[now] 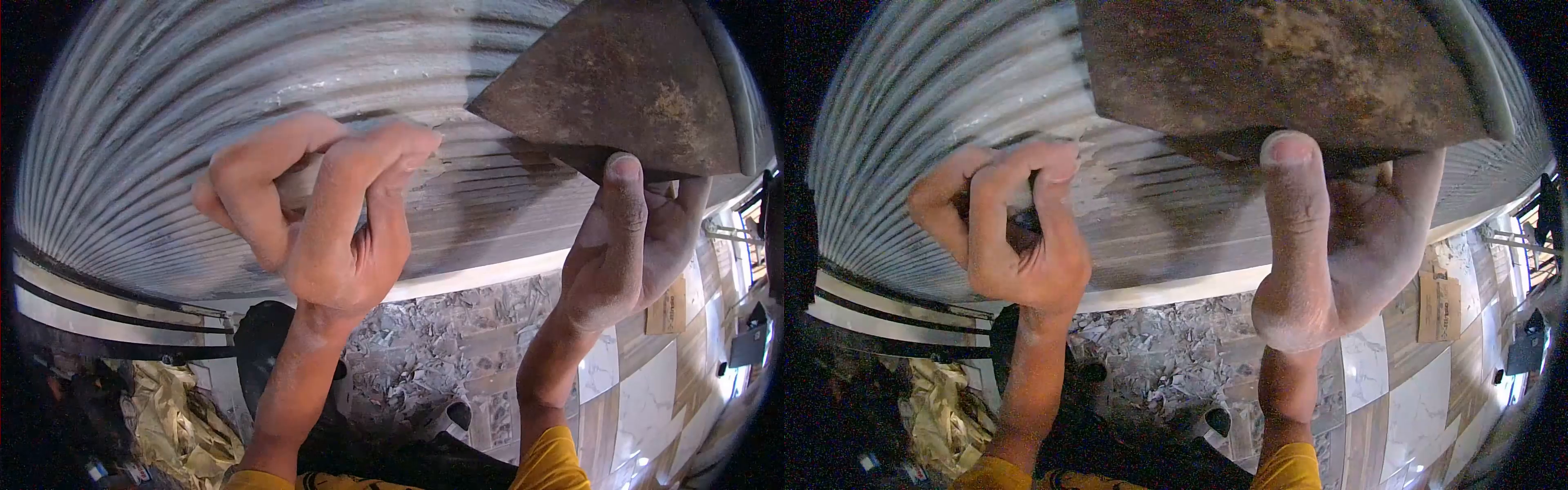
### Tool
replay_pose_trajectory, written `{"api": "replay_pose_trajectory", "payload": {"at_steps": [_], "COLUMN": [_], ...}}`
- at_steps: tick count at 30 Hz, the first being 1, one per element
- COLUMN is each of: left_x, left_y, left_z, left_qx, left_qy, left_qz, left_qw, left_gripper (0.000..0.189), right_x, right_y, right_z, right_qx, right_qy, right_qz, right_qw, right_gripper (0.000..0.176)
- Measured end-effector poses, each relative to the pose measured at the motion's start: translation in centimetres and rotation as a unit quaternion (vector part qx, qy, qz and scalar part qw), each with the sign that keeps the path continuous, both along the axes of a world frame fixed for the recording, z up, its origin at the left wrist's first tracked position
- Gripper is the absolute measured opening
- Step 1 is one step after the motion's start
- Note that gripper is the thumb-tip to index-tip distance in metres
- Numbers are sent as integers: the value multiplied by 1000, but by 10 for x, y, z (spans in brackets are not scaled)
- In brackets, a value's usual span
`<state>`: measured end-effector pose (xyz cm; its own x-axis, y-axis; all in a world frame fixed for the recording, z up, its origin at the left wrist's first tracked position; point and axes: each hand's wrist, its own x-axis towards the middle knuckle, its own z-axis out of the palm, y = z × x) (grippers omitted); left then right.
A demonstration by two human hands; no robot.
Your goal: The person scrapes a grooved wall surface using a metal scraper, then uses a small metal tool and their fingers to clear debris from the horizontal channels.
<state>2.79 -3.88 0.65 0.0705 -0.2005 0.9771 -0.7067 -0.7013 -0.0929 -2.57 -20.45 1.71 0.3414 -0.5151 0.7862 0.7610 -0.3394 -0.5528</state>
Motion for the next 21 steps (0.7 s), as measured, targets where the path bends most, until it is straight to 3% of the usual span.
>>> {"api": "replay_pose_trajectory", "payload": {"at_steps": [4, 6, 8, 11, 13, 16, 21], "left_x": [-1, 3, 1, -1, -11, -13, -11], "left_y": [4, 7, 10, 8, 16, 15, 12], "left_z": [-14, -30, -29, -29, -20, -19, -24], "left_qx": [-18, -61, -34, -129, -14, 23, 11], "left_qy": [9, 16, 26, 34, 56, 47, 54], "left_qz": [1, -71, -86, -145, -12, 37, 33], "left_qw": [1000, 995, 995, 980, 998, 998, 998], "left_gripper": [12, 13, 15, 14, 18, 22, 22], "right_x": [-3, -4, -4, -5, -3, -6, -9], "right_y": [1, 3, 4, 5, 9, 8, 20], "right_z": [0, 0, 1, 1, -3, -7, -27], "right_qx": [-9, -11, -12, -31, -54, -34, 26], "right_qy": [13, 16, 20, 38, 23, 53, 22], "right_qz": [-11, -18, -26, -27, -65, -52, -30], "right_qw": [1000, 1000, 999, 998, 996, 997, 999], "right_gripper": [52, 52, 53, 56, 61, 64, 67]}}
